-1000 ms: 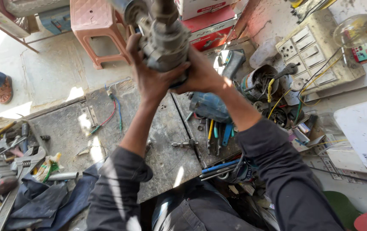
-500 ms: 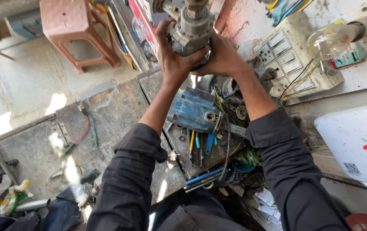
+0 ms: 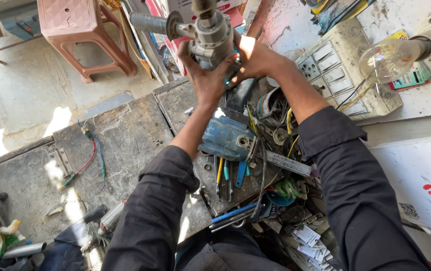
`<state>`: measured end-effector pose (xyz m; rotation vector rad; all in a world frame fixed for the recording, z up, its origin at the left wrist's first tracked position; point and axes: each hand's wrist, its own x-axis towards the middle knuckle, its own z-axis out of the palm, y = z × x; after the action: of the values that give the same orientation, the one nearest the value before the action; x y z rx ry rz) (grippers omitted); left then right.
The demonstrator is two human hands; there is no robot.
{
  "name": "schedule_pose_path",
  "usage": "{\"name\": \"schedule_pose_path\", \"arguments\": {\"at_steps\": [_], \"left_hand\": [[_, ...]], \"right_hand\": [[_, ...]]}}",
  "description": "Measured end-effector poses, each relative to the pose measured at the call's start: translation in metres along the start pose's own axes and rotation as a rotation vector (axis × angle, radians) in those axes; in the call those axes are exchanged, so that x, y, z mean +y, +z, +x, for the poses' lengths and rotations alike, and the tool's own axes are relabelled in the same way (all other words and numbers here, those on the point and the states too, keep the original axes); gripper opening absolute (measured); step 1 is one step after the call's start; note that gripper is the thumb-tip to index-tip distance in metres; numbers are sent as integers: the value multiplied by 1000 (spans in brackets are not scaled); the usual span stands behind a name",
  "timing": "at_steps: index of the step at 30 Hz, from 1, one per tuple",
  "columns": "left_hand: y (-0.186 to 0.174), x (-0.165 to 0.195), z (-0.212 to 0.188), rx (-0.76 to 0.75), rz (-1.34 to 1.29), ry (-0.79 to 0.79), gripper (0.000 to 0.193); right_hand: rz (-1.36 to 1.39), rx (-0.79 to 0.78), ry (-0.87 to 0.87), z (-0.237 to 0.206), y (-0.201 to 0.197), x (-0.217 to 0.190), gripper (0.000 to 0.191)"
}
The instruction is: The person repairs a power tool at a cluttered workbench. They pick up the tool housing, remove and handle internal components including a fan impeller and armature, use a cloth to grip parts, manipulate a bearing and small metal parts by hand, and reassemble the components back into the housing on the bench.
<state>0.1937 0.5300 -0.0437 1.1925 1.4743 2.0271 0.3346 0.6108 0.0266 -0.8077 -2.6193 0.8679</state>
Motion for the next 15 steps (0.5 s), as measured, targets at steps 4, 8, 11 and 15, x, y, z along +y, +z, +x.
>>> {"name": "schedule_pose_path", "arguments": {"at_steps": [4,8,11,15], "left_hand": [[-12,-5,8,-38,1,-34,105],[-16,-9,16,-48,-15,58,104],[-16,-12,16,-110,8,55,100],[-11,-15,9,-96,193,27,100]], "right_hand": [[-25,-19,31,5,9,16,122],[-180,106,-231,15,18,32,131],[91,36,-135,12,24,47,123],[99,-88,106,7,34,65,107]]}}
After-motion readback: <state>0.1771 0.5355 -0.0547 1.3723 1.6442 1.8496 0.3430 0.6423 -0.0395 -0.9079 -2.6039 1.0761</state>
